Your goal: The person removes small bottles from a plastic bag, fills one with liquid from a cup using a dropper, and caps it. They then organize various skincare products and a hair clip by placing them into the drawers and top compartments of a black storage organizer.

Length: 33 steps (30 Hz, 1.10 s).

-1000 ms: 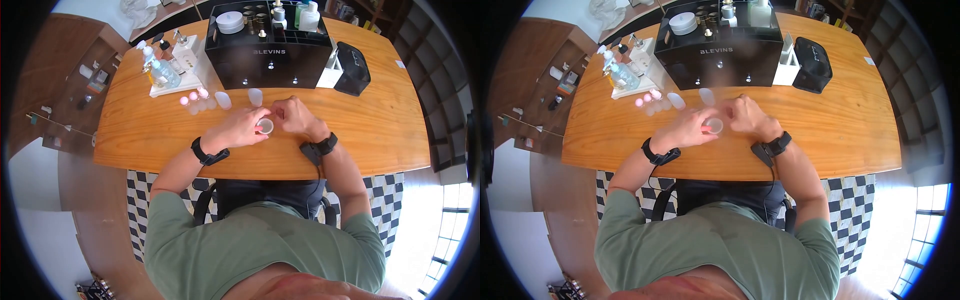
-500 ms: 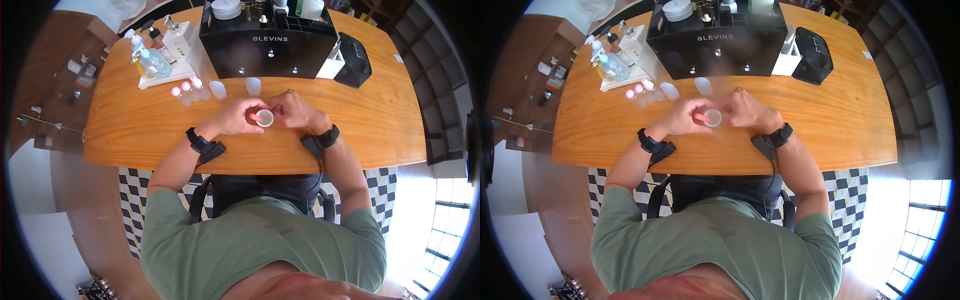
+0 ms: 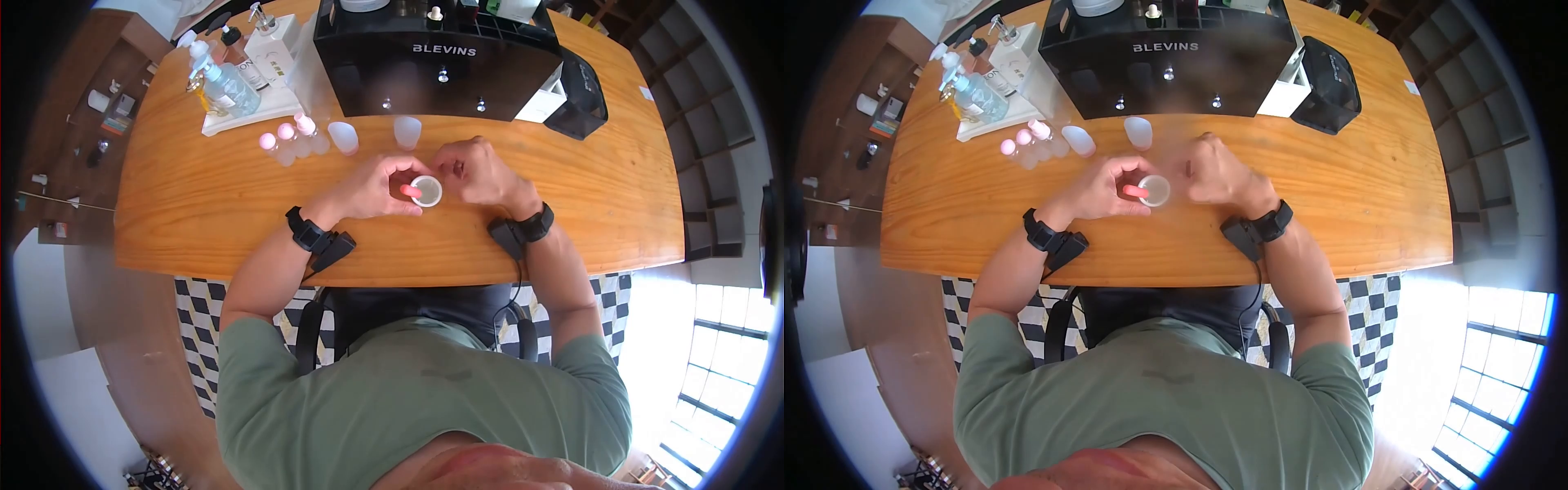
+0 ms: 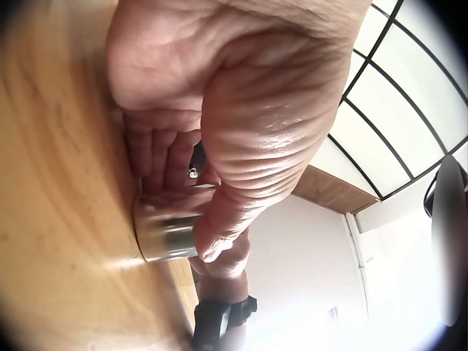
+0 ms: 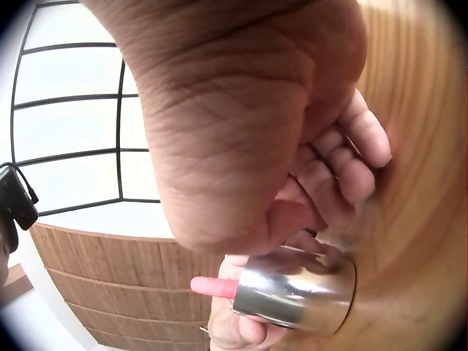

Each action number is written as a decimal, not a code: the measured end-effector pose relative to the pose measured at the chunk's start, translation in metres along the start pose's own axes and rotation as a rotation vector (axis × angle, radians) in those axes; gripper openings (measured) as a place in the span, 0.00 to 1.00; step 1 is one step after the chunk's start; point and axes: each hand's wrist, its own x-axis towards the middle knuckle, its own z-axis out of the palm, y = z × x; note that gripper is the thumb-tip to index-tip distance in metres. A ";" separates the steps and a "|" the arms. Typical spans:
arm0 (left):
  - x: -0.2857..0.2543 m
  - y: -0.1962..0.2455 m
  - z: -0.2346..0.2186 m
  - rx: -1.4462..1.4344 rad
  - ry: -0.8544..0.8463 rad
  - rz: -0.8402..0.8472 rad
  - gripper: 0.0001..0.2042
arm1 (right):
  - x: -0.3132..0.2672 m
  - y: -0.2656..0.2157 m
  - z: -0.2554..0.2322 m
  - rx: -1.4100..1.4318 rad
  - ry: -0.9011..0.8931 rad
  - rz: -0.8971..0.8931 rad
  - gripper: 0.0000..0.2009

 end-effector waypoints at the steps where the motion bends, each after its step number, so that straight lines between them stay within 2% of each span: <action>1: 0.000 0.002 -0.001 0.000 0.004 0.004 0.25 | 0.001 -0.003 -0.001 0.021 0.109 0.008 0.07; 2: -0.001 0.004 -0.002 -0.008 -0.007 -0.014 0.24 | 0.002 -0.003 0.001 0.014 0.106 0.002 0.07; 4: 0.000 0.003 -0.004 -0.015 -0.001 -0.023 0.23 | 0.004 0.001 0.005 0.070 0.347 0.135 0.07; 5: -0.001 -0.006 -0.003 -0.058 0.013 -0.020 0.22 | 0.006 0.003 0.006 0.063 0.337 0.122 0.07; 7: -0.003 -0.019 -0.002 -0.108 0.048 -0.006 0.22 | 0.009 0.001 0.006 0.090 0.375 0.225 0.10; 8: -0.002 -0.025 -0.004 -0.136 0.039 -0.019 0.21 | 0.014 0.002 0.007 0.079 0.372 0.199 0.15; 11: -0.001 -0.023 -0.006 -0.189 0.052 -0.052 0.18 | 0.034 -0.011 0.001 -0.062 0.302 0.083 0.18; 12: -0.001 -0.022 -0.007 -0.216 0.054 -0.086 0.16 | 0.040 -0.015 0.001 -0.070 0.278 0.142 0.22; 13: 0.000 -0.024 -0.008 -0.213 0.058 -0.083 0.16 | 0.045 -0.019 0.002 -0.071 0.279 0.137 0.22; 15: 0.000 -0.029 -0.009 -0.093 0.062 -0.097 0.09 | 0.056 -0.026 0.004 -0.105 0.210 0.186 0.23; 16: 0.000 -0.029 -0.009 -0.094 0.063 -0.098 0.09 | 0.060 -0.014 0.012 -0.122 0.234 0.109 0.22; 17: 0.000 -0.028 -0.011 -0.028 0.092 -0.091 0.07 | 0.061 -0.004 0.018 -0.120 0.235 0.107 0.22; 19: -0.002 -0.026 -0.012 0.043 0.115 -0.084 0.05 | 0.062 0.001 0.023 -0.157 0.198 -0.084 0.20; 20: -0.003 -0.026 -0.013 0.026 0.165 -0.070 0.05 | 0.060 0.004 0.022 -0.160 0.202 -0.088 0.20; 22: -0.004 -0.028 -0.013 0.007 0.216 -0.047 0.05 | 0.051 -0.001 0.017 0.099 0.312 0.217 0.16; 23: -0.004 -0.032 -0.013 -0.048 0.269 -0.027 0.05 | 0.049 0.001 0.013 0.090 0.312 0.216 0.16; 25: 0.000 -0.031 -0.009 -0.108 0.319 -0.001 0.06 | 0.043 0.009 0.007 0.660 0.307 0.359 0.14; 26: 0.001 -0.030 -0.007 -0.214 0.370 0.050 0.09 | 0.041 0.017 0.012 0.808 0.317 0.333 0.14; 27: 0.001 -0.024 -0.007 -0.317 0.421 0.099 0.11 | 0.040 0.019 0.012 0.808 0.320 0.333 0.14; 29: 0.000 -0.009 -0.007 -0.331 0.437 0.116 0.12 | 0.039 0.020 0.016 1.108 0.203 0.349 0.14; 30: -0.001 -0.003 -0.008 -0.346 0.454 0.134 0.13 | 0.039 0.019 0.017 1.120 0.209 0.341 0.14; 32: 0.000 0.000 -0.011 -0.297 0.452 0.143 0.12 | 0.035 0.014 0.016 1.288 0.005 0.348 0.15; 33: 0.001 0.002 -0.012 -0.264 0.454 0.161 0.13 | 0.034 0.015 0.016 1.304 0.019 0.334 0.15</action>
